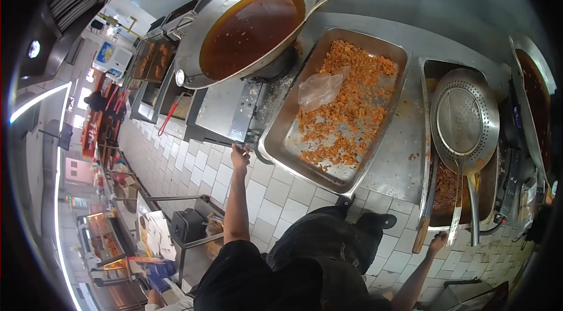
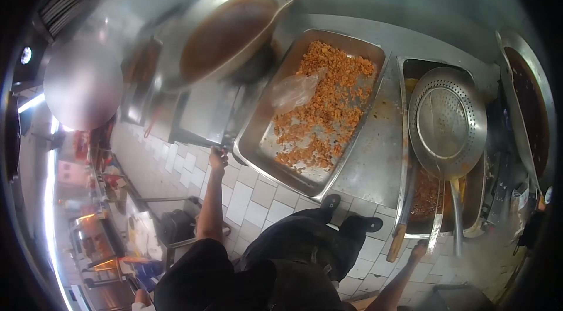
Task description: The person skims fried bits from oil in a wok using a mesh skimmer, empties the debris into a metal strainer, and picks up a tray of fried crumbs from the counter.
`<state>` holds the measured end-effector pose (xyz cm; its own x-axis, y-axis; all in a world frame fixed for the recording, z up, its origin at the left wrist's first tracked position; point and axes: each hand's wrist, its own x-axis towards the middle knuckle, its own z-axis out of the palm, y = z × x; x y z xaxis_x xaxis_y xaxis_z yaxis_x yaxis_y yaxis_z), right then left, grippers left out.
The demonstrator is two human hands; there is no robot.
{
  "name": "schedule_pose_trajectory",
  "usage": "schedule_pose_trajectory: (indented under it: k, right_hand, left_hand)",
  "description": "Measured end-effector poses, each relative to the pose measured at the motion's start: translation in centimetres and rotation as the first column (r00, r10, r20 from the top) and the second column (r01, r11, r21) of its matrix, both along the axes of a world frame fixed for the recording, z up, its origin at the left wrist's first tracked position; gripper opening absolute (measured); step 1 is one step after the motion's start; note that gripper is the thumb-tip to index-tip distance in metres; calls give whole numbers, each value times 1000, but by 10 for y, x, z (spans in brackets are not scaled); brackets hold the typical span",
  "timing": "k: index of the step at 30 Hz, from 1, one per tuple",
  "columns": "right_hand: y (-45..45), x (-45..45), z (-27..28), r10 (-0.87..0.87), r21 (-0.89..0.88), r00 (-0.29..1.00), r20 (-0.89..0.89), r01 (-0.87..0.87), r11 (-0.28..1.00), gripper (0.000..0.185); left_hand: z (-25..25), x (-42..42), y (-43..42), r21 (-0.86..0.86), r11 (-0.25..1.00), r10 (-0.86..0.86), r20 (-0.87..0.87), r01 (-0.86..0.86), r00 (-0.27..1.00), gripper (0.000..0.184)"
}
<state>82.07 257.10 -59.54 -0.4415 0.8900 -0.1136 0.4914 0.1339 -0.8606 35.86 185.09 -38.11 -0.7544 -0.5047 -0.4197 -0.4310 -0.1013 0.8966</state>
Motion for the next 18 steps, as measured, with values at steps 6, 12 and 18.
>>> schedule_pose_trajectory:
  k: [6, 12, 18]
  right_hand:
    - [-76, 34, -52, 20, -490, 999, -28, -31, 871, 11]
    - [-129, 43, 10, 122, -630, 910, 396, 173, 757, 22]
    - [-136, 29, 36, 265, -684, 829, 492, 179, 708, 22]
  left_hand:
    - [-1, -3, 0, 135, 989, 59, 39, -63, 998, 46]
    - [27, -6, -23, 579, 813, -198, 171, 64, 965, 47]
    - [6, -16, -9, 455, 871, 140, 139, -188, 980, 36]
